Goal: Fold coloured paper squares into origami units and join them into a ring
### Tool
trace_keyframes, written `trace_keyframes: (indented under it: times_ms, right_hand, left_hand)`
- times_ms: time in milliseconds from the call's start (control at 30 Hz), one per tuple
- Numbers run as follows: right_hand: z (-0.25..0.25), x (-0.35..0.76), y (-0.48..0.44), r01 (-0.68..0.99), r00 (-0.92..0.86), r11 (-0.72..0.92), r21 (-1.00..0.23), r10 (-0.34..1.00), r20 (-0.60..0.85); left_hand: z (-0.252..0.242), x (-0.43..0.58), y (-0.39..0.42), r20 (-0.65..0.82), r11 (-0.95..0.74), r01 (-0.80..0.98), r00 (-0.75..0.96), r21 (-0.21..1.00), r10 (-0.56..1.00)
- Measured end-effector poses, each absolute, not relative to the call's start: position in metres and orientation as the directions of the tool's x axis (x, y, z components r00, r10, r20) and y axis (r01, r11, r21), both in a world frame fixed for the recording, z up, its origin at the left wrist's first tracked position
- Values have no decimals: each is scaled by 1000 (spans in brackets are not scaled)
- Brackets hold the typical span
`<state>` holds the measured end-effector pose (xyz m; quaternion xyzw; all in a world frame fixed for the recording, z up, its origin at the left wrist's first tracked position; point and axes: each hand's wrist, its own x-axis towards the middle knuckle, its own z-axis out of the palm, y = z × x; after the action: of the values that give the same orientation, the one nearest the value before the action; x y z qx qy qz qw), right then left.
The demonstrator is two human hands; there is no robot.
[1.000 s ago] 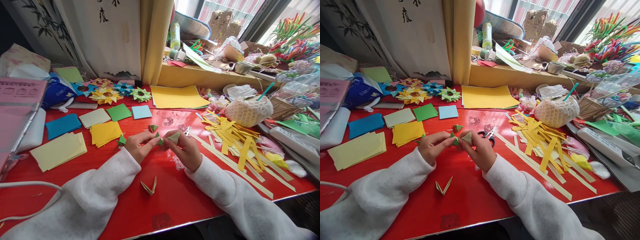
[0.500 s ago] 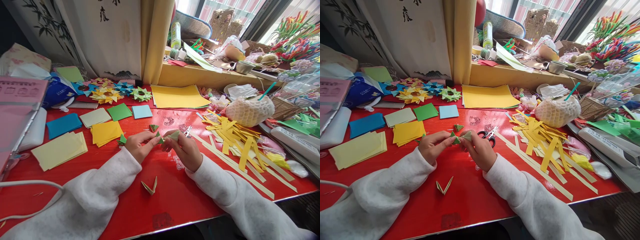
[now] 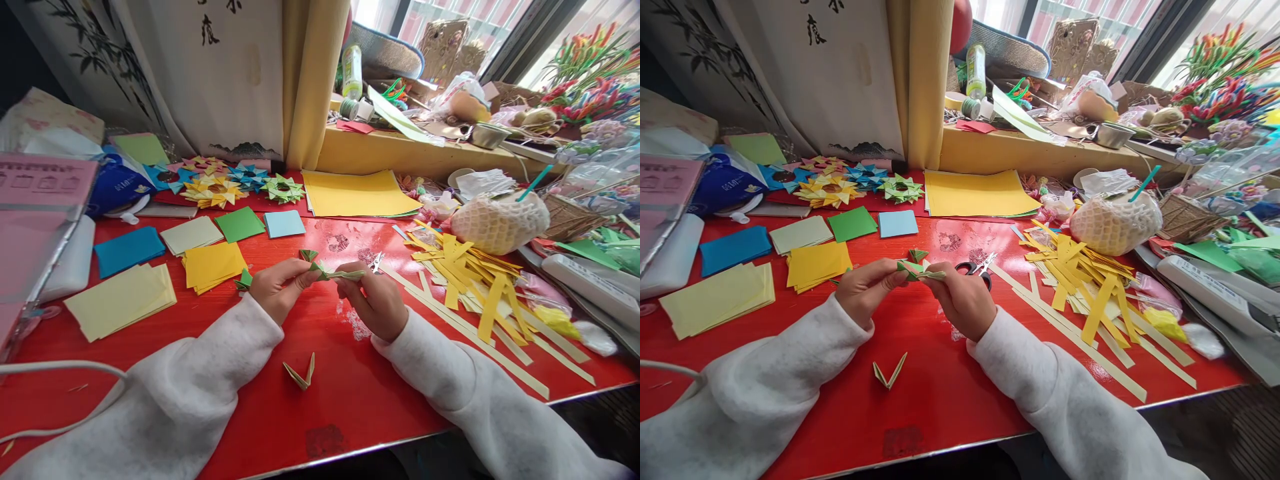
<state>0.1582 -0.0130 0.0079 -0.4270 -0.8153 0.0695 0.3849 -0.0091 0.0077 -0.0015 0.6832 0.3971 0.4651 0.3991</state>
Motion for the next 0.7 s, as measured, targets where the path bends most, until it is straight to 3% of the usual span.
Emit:
trace_keyframes:
  times_ms: [167, 700]
  right_hand:
    - [8, 158, -13, 671, -333, 631, -390, 726, 601]
    - [8, 157, -14, 662, -345, 627, -410, 741, 576]
  left_hand:
    - [-5, -8, 9, 342, -379, 129, 237, 916, 909]
    - [-2, -8, 9, 353, -394, 141, 250, 908, 902]
